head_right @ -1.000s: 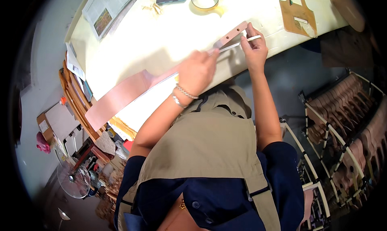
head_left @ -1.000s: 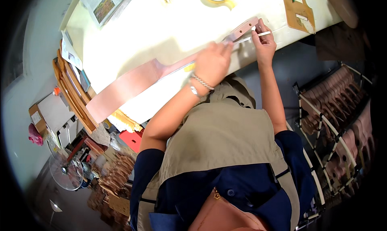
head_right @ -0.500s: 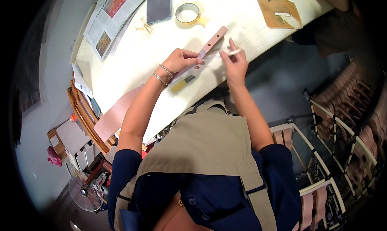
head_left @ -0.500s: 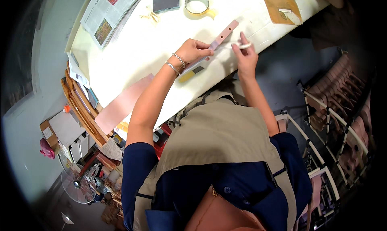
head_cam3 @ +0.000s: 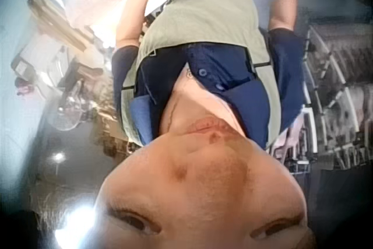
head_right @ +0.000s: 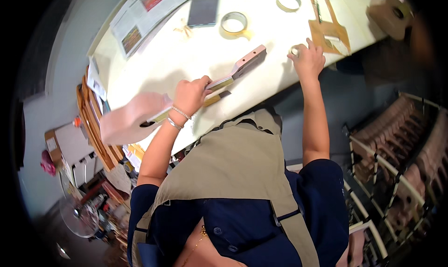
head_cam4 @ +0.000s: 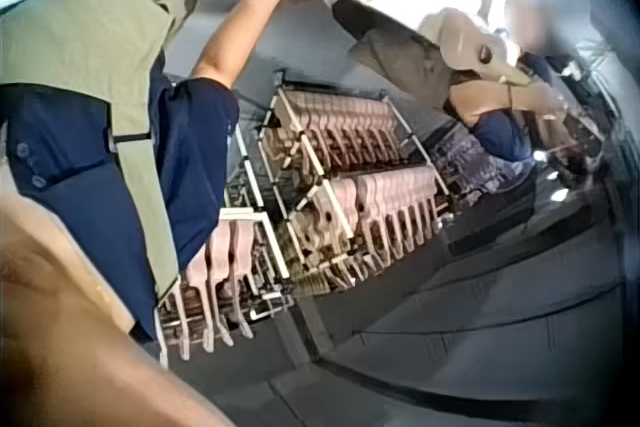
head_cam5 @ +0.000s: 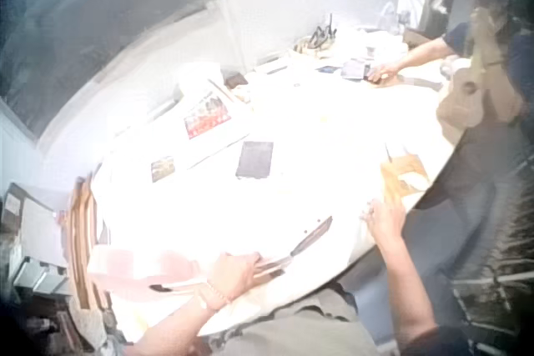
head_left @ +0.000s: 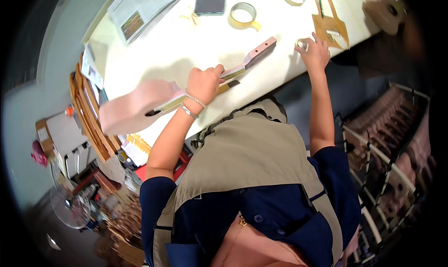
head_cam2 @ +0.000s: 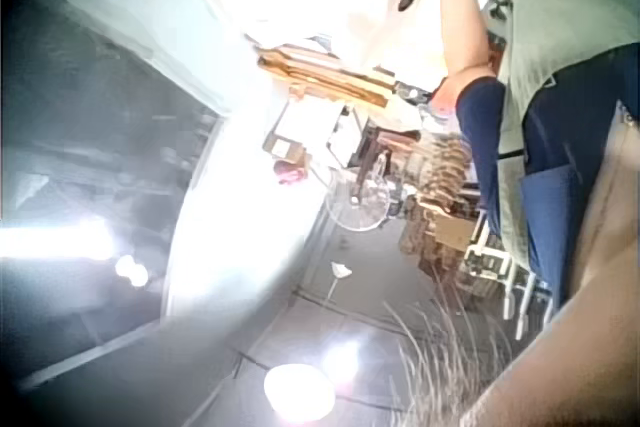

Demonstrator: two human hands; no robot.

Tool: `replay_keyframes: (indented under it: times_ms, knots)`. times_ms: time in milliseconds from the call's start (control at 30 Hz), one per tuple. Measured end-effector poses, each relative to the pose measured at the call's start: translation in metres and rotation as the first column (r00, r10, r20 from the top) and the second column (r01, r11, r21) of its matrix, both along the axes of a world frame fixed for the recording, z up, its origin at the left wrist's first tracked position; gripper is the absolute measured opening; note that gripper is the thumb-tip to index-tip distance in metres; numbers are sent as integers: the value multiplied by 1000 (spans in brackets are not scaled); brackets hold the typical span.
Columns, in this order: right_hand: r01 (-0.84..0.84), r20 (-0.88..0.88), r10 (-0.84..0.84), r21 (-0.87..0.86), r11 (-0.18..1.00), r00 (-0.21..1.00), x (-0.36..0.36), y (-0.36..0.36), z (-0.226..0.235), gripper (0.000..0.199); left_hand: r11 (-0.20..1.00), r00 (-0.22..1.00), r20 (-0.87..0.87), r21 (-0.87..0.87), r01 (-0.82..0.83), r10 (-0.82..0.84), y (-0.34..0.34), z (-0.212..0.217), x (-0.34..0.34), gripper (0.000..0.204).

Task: The person assembles acoustic guitar bodies by applying masking tape to the soundhole and neck joint, then attaching the neck to the body. They repeatedly retrieve unfinished guitar bodies from a rack, perform the taping and assembly steps, and place the completed units back on the rack.

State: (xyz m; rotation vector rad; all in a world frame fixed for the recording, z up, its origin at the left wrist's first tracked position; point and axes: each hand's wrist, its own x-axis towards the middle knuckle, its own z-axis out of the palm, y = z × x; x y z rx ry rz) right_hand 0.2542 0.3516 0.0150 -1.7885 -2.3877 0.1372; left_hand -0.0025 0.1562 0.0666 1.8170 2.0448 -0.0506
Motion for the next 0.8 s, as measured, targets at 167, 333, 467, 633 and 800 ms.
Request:
replay_keyframes:
  times_ms: [167,333,467,633,800]
  knots:
    - [-760,-486,685,62,646,543,-67,-56,2,80,971,880,431,-205,-123,203,-12,-23,-56,23]
    - [-799,-456,741,99,592,493,-82,-95,-34,83,989,911,386,-12,-150,143,-18,-24,-35,46]
    - [-777,-490,719,123,617,493,-86,-97,-38,81,916,991,124,401,2,-57,-19,-48,8,40]
    - [-750,-493,691,108,652,529,-81,-98,-42,82,834,992,-39,539,120,-118,-27,-46,-3,35]
    - [-756,-477,699,104,646,532,-84,-101,-43,83,823,988,-146,554,129,-56,-72,-35,-54,37]
